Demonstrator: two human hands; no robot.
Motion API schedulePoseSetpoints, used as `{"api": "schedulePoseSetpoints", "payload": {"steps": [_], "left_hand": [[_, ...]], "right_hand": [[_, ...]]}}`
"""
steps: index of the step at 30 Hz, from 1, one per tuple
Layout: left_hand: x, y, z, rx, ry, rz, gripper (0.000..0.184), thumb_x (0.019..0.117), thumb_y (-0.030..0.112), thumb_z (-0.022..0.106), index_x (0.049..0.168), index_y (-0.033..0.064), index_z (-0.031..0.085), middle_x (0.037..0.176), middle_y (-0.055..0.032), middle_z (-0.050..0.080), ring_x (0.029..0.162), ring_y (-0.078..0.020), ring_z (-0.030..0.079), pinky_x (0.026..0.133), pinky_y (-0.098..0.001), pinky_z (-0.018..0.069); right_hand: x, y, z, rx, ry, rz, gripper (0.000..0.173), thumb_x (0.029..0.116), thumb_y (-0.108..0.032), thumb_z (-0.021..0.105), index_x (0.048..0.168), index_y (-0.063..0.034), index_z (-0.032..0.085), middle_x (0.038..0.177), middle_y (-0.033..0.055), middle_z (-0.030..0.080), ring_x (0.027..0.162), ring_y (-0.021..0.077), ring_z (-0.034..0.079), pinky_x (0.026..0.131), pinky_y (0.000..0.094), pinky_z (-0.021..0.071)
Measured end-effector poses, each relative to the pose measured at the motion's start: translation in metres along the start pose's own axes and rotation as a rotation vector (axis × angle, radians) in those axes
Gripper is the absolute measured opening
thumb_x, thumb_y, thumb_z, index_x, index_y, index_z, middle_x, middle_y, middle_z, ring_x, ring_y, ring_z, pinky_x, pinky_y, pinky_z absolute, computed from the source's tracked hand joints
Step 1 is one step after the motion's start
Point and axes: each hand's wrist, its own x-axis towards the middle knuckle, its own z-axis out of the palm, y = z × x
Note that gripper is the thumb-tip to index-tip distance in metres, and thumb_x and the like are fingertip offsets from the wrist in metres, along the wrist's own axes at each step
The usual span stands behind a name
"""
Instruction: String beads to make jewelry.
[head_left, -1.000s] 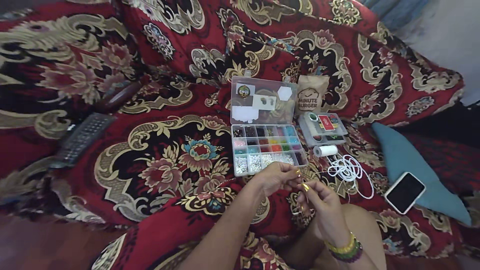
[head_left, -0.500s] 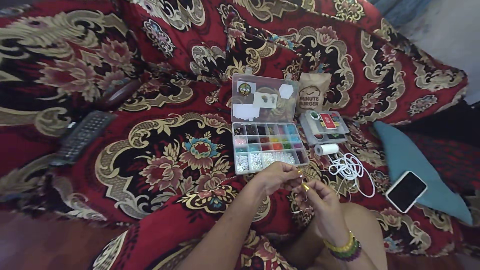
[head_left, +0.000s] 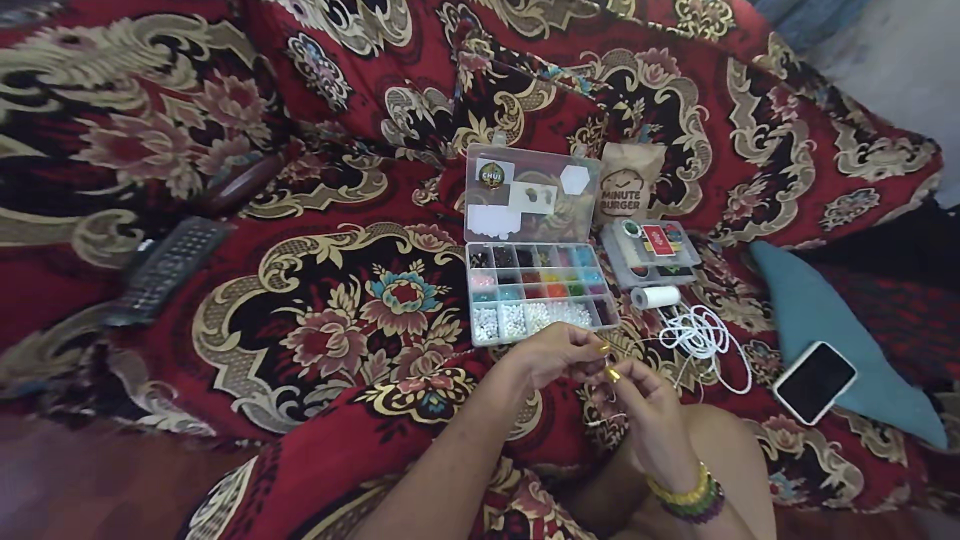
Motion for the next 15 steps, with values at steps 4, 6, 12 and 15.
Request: {"api": "schedulePoseSetpoints", "payload": {"steps": [4,6,12,15], "left_hand": [[0.0004,-0.0003,-0.0005,-0.005,-0.015,0.001,0.018,0.1043,0.008,0.054,0.09,0.0108,0.064,0.075,0.0072,0.065,0.067,-0.0029,0.063,0.068,-0.021,0.0551],[0.0002,-0.0001,-0.0005,-0.005,-0.015,0.001,0.018,0.1043,0.008,0.054,0.089,0.0106,0.064,0.075,0.0069,0.065,0.067,-0.0029,0.063,0.067,-0.021,0.0552],[0.0004,0.0,-0.0018,0.002,-0.033,0.008,0.02,0.1041,0.008,0.054,0.087,0.0112,0.064,0.074,0.0075,0.065,0.067,-0.0028,0.063,0.068,-0.0209,0.0552],[-0.0003,0.0007,-0.0017,0.009,-0.039,0.012,0.018,0.1025,0.005,0.055,0.088,0.0106,0.064,0.074,0.0072,0.064,0.067,-0.0033,0.063,0.068,-0.0213,0.0553]], "right_hand": [[0.0002,0.0005,-0.0006,0.0,-0.001,0.001,0.018,0.0987,-0.007,0.052,0.092,-0.0033,0.068,0.087,0.0059,0.076,0.065,0.0094,0.071,0.058,0.023,0.0596],[-0.0001,0.0002,-0.0003,-0.001,0.001,0.004,0.018,0.0984,-0.007,0.052,0.092,-0.0036,0.068,0.087,0.0058,0.076,0.065,0.0092,0.07,0.058,0.0228,0.0595],[-0.0004,0.0001,-0.0007,0.001,-0.01,0.004,0.018,0.0986,-0.007,0.052,0.092,-0.0038,0.068,0.087,0.0053,0.076,0.066,0.0097,0.071,0.057,0.0229,0.0596],[-0.0005,0.0007,-0.0008,0.005,-0.007,-0.007,0.018,0.0986,-0.007,0.053,0.091,-0.0041,0.068,0.086,0.0051,0.076,0.065,0.0095,0.071,0.057,0.0233,0.0597]]}}
